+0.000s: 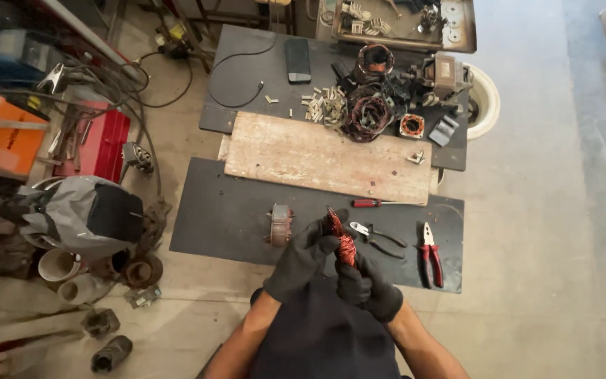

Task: Repairing a motor stator by inspecting it and manipulating copper wire coils

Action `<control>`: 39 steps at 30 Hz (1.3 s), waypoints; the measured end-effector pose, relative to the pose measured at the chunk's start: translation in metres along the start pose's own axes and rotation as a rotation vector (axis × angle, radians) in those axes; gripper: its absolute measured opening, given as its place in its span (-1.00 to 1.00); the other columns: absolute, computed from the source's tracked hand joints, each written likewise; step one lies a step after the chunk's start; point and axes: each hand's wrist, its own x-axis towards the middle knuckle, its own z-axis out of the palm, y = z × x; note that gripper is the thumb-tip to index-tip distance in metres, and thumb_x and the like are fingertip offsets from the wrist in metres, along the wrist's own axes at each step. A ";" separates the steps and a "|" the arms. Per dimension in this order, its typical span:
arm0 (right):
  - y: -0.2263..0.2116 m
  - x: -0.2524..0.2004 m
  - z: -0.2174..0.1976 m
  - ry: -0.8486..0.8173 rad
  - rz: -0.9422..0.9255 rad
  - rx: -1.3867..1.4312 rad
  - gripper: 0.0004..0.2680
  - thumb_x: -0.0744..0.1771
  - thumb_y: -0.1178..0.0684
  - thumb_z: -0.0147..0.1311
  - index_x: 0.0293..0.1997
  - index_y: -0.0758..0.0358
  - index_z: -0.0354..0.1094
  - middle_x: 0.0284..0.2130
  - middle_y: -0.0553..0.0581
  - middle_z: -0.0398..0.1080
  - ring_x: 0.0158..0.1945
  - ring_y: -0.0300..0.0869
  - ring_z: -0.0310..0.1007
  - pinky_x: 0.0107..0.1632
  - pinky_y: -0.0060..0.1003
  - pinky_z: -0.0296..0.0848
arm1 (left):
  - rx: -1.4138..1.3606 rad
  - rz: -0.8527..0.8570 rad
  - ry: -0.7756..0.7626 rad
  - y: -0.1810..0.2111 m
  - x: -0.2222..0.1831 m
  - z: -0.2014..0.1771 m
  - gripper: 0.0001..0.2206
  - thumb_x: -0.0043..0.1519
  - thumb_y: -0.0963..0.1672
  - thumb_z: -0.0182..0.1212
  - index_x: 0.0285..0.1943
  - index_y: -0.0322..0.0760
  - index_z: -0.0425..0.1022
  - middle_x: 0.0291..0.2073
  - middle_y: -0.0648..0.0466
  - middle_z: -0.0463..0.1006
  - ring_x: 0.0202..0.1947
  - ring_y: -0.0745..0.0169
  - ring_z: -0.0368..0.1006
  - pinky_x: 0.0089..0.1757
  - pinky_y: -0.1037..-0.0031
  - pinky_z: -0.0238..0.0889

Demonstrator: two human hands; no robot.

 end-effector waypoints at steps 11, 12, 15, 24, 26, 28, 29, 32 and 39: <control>0.037 -0.004 0.005 0.939 -0.457 -0.759 -0.56 0.45 -0.29 -0.28 -0.50 0.26 0.12 -0.81 -0.07 0.01 -0.79 -0.37 -0.08 -0.76 -0.51 -0.04 | -0.493 -0.285 -0.147 -0.036 0.019 -0.013 -0.56 0.32 -0.18 0.25 0.39 -0.37 0.33 -0.21 -0.26 0.62 -0.44 0.20 0.46 -0.39 0.43 0.30; 0.034 -0.003 0.007 0.944 -0.455 -0.754 -0.56 0.45 -0.29 -0.28 -0.50 0.26 0.12 -0.81 -0.07 0.01 -0.79 -0.37 -0.08 -0.76 -0.51 -0.04 | -0.496 -0.291 -0.144 -0.041 0.018 -0.012 -0.56 0.32 -0.18 0.25 0.39 -0.37 0.33 -0.21 -0.26 0.62 -0.44 0.20 0.46 -0.39 0.43 0.30; 0.016 0.027 0.043 0.477 -0.390 -0.126 -0.61 0.46 -0.27 -0.18 -0.52 0.09 0.02 -0.83 -0.19 -0.02 -0.83 -0.46 -0.11 -0.75 -0.62 -0.09 | -0.467 -0.325 -0.215 -0.068 0.022 -0.009 -0.50 0.32 -0.15 0.26 0.46 -0.28 0.29 -0.32 -0.28 0.63 -0.70 0.19 0.46 -0.66 0.51 0.27; -0.017 0.029 0.053 1.498 0.006 -2.084 -0.75 0.40 -0.20 -0.06 -0.32 0.10 0.38 -0.71 0.16 0.42 -0.59 0.04 0.47 -0.54 -0.25 0.39 | -0.662 -0.565 0.065 -0.045 0.045 0.001 -0.73 0.19 -0.29 0.32 0.06 -0.33 0.47 -0.40 0.12 0.39 -0.62 0.46 0.27 -0.59 0.59 0.11; -0.022 0.023 0.057 1.143 -0.292 -0.907 -0.51 0.45 -0.31 -0.24 -0.69 0.12 -0.01 -0.84 -0.03 -0.13 -0.76 -0.31 -0.21 -0.69 -0.48 -0.19 | -0.498 -0.426 -0.133 -0.049 0.046 0.007 -0.76 0.31 -0.29 0.07 0.15 -0.41 0.43 -0.32 0.02 0.36 -0.52 0.40 0.28 -0.51 0.61 0.09; -0.037 -0.013 0.022 0.859 -0.260 -0.479 -0.54 0.46 -0.31 -0.31 -0.66 0.01 -0.01 -0.86 -0.10 -0.10 -0.80 -0.35 -0.19 -0.69 -0.51 -0.10 | -0.493 -0.398 -0.108 -0.060 0.050 0.008 -0.71 0.31 -0.30 0.09 0.22 -0.47 0.37 -0.33 -0.03 0.41 -0.59 0.35 0.33 -0.55 0.58 0.15; -0.043 -0.032 0.004 0.573 -0.244 -0.054 -0.57 0.48 -0.30 -0.38 -0.64 -0.10 -0.02 -0.87 -0.18 -0.07 -0.84 -0.39 -0.17 -0.69 -0.54 0.00 | -0.482 -0.379 -0.104 -0.066 0.052 0.008 -0.65 0.30 -0.32 0.11 0.29 -0.54 0.31 -0.35 -0.07 0.45 -0.66 0.29 0.38 -0.58 0.55 0.22; -0.058 -0.058 -0.023 0.758 -0.058 -0.259 -0.54 0.44 -0.42 -0.29 -0.63 -0.04 -0.08 -0.83 -0.19 -0.27 -0.81 -0.35 -0.35 -0.70 -0.46 -0.14 | -0.491 -0.378 -0.042 -0.098 0.048 0.008 -0.54 0.13 -0.41 -0.13 0.27 -0.57 0.26 -0.32 -0.08 0.53 -0.71 0.27 0.37 -0.61 0.57 0.21; -0.082 -0.051 -0.020 1.627 0.714 -1.527 -0.67 0.32 -0.55 -0.10 0.12 -0.48 0.30 -0.51 -0.15 0.52 -0.23 -0.23 0.57 -0.14 -0.27 0.43 | -0.720 -0.486 0.140 -0.155 0.071 0.029 -0.90 0.32 -0.18 0.06 -0.02 -0.17 0.40 -0.54 0.10 0.46 -0.71 0.44 0.26 -0.56 0.63 0.05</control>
